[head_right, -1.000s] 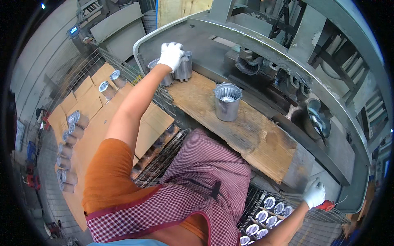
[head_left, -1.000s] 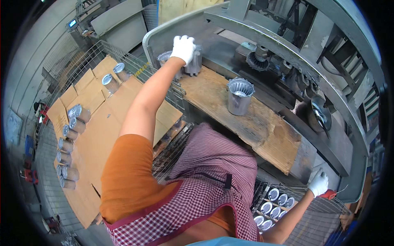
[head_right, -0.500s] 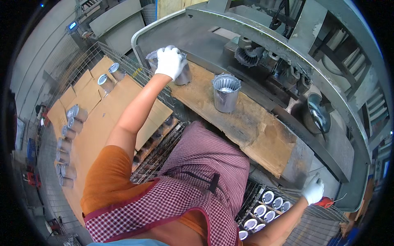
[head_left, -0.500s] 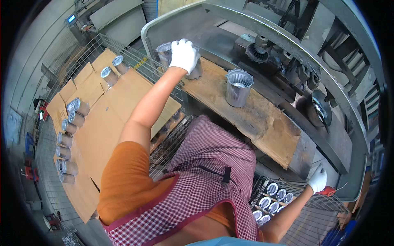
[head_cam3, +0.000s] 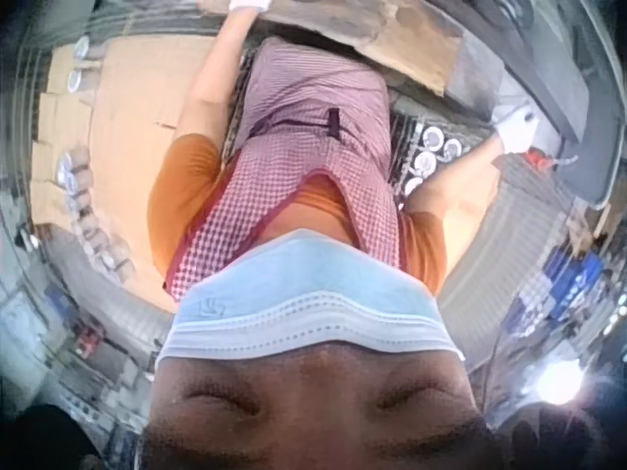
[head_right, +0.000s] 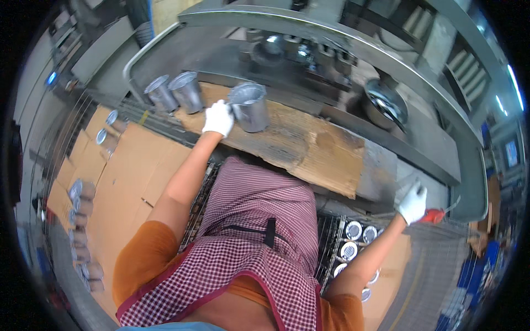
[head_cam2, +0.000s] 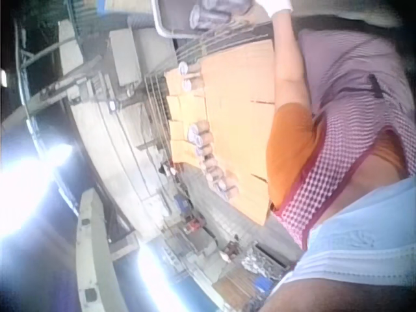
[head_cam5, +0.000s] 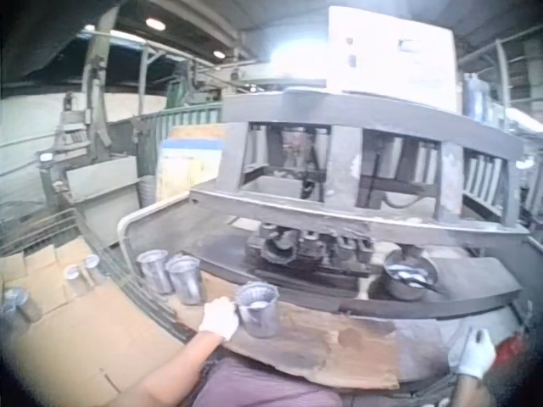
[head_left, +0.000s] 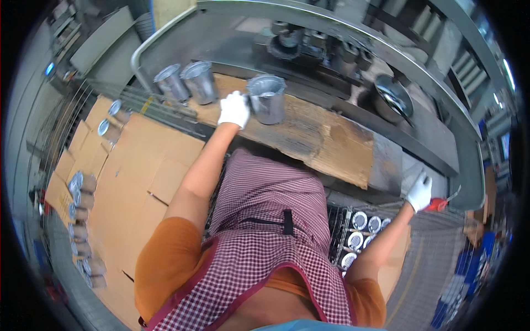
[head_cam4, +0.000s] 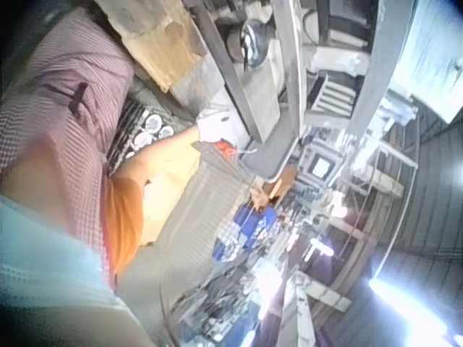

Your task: The worker processes metal heat sink components using a screwdriver and moves them between a workbench and a storage crate.

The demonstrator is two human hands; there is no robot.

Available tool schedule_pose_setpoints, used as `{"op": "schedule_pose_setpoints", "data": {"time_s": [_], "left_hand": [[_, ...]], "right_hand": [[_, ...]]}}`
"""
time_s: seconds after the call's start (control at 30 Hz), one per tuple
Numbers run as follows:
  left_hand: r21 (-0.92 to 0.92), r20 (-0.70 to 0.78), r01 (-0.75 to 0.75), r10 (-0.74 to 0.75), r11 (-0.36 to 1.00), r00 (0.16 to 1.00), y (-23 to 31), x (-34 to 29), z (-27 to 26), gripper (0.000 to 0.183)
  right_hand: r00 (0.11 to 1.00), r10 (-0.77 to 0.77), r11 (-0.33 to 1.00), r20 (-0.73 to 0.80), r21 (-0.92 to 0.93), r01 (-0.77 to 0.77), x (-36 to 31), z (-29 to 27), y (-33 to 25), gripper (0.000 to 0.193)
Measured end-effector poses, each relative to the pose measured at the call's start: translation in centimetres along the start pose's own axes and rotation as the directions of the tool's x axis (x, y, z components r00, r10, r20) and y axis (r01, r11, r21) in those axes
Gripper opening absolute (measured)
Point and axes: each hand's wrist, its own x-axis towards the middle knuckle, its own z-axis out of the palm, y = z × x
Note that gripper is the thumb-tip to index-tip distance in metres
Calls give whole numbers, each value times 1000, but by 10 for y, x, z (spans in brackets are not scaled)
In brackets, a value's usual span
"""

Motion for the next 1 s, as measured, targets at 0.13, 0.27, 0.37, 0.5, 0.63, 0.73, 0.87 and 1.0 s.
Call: {"op": "schedule_pose_setpoints", "data": {"time_s": [0.13, 0.27, 0.37, 0.5, 0.63, 0.73, 0.87, 1.0], "left_hand": [[-126, -81, 9, -20, 992, 996, -3, 2, 1, 19], [-124, -96, 20, -32, 992, 995, -3, 1, 0, 22], [-135, -258, 58, -92, 989, 962, -4, -3, -9, 26], [-186, -325, 100, -157, 978, 933, 10, -7, -46, 27], [-86, 123, 143, -132, 986, 984, 12, 1, -37, 23], [-98, 17, 121, -119, 988, 993, 14, -5, -23, 24], [-152, -48, 123, -131, 981, 990, 11, -10, -16, 25], [-119, 7, 116, -116, 986, 993, 12, -9, -21, 25]], "right_hand": [[998, 37, 999, -48, 15, -36, -3, 0, -7, 49], [996, 90, 996, 12, 25, -91, -6, -13, -20, 49], [997, 69, 994, -20, 90, -67, -9, -8, -20, 49], [978, -63, 964, -199, 240, 111, 3, 34, 21, 35], [934, -224, 932, -278, 218, 288, 38, 88, 96, 37], [980, -95, 990, -176, 91, 112, 26, 34, 46, 41], [996, 85, 996, 41, 37, -87, 39, 26, 23, 65], [994, 43, 990, -105, 137, -28, 21, 12, 13, 41]]}}
